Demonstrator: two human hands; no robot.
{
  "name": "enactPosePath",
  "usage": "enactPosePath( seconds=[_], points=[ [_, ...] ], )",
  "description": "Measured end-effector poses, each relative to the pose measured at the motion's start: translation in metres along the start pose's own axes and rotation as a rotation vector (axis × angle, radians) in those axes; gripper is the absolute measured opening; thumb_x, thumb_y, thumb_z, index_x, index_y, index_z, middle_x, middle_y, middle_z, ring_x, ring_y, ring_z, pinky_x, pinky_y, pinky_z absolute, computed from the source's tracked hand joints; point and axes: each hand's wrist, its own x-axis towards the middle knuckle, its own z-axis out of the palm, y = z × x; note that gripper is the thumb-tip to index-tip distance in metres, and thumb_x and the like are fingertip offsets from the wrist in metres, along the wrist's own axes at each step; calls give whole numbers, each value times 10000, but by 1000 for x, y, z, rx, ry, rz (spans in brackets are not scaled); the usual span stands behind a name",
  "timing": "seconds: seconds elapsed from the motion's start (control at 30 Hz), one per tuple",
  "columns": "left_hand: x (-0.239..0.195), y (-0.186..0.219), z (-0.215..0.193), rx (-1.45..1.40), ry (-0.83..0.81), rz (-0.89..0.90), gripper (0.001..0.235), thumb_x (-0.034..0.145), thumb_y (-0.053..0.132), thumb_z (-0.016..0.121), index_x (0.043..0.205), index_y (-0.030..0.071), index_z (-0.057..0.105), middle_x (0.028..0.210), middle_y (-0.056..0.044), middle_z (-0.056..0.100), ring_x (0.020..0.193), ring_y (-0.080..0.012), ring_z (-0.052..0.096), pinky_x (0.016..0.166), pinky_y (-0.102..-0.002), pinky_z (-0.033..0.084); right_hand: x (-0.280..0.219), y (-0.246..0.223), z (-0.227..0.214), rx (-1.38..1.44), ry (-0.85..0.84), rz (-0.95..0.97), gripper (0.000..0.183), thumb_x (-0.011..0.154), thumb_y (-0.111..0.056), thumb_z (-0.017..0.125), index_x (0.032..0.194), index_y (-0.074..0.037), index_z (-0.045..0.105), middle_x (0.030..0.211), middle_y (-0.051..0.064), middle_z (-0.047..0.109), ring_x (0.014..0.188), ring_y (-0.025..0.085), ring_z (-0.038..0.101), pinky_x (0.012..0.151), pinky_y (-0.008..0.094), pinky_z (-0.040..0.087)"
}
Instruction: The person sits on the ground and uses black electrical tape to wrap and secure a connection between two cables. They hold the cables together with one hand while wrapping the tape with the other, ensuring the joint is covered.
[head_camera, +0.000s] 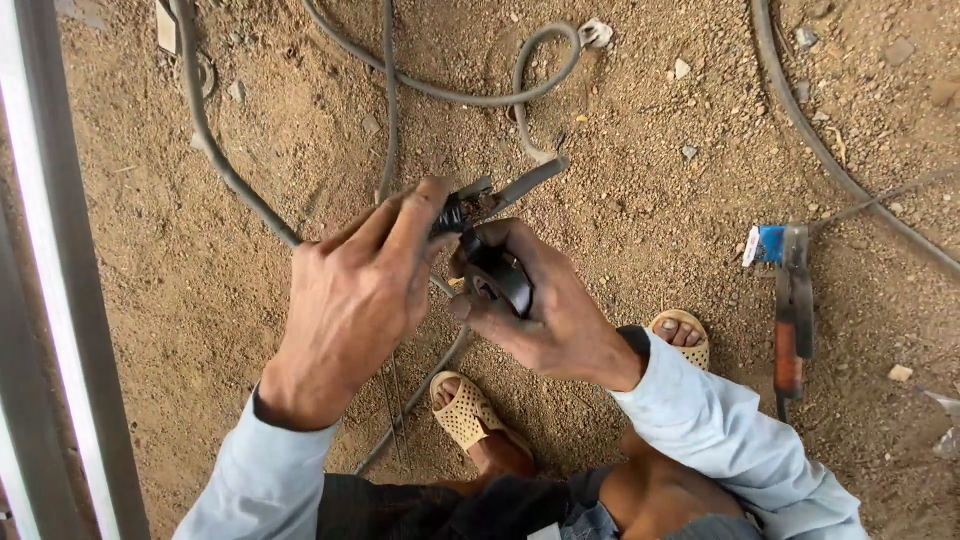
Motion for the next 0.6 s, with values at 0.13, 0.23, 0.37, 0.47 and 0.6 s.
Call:
enactPosePath(
  seconds=[0.13, 0.23, 0.37, 0.47, 0.6],
  points=[
    [-5, 8, 8, 105, -66, -55, 260, 1075, 21, 470, 1327, 21, 537, 1056, -152, 774, 399, -145, 601, 254, -295, 399, -22, -2, 7, -215, 120, 34, 469, 1062, -317, 494, 1436, -57, 383, 1099, 118, 670, 679, 184, 688, 561, 310, 663],
    [-14, 5, 21, 155, -88, -80, 324, 1137, 110, 455, 1453, 40, 446, 742, -21, 637, 345, -85, 431, 301, -259, 305, -28, -9, 9, -403, 232, -135, 350, 1074, -129, 561, 1407, -63, 474, 1390, 249, 569, 1201, 399, 704, 1019, 507, 668],
    [-11, 7, 14, 95, -143, -106, 354, 1108, 36, 444, 1460, 65, 409, 696, -17, 622, 316, -100, 394, 289, -270, 319, -26, -30, -4, -335, 247, -204, 334, 954, -115, 758, 1241, -110, 587, 1418, 171, 394, 1170, 266, 619, 951, 343, 706],
    [-12, 12, 10, 78, -179, -89, 456, 1043, 2, 561, 1483, 53, 454, 746, -37, 671, 326, -133, 477, 290, -309, 379, -25, -46, -26, -351, -3, -155, 679, 896, -276, 829, 1419, -36, 469, 1433, 162, 550, 1394, 314, 562, 1271, 484, 486],
    [-11, 12, 1, -42, -117, -82, 396, 1021, -55, 579, 1396, 55, 518, 805, -116, 772, 298, -130, 486, 263, -300, 377, -31, -35, -36, -275, -240, -121, 928, 930, -91, 826, 1609, -113, 193, 1541, 199, 464, 1476, 365, 494, 1296, 600, 412]
  ],
)
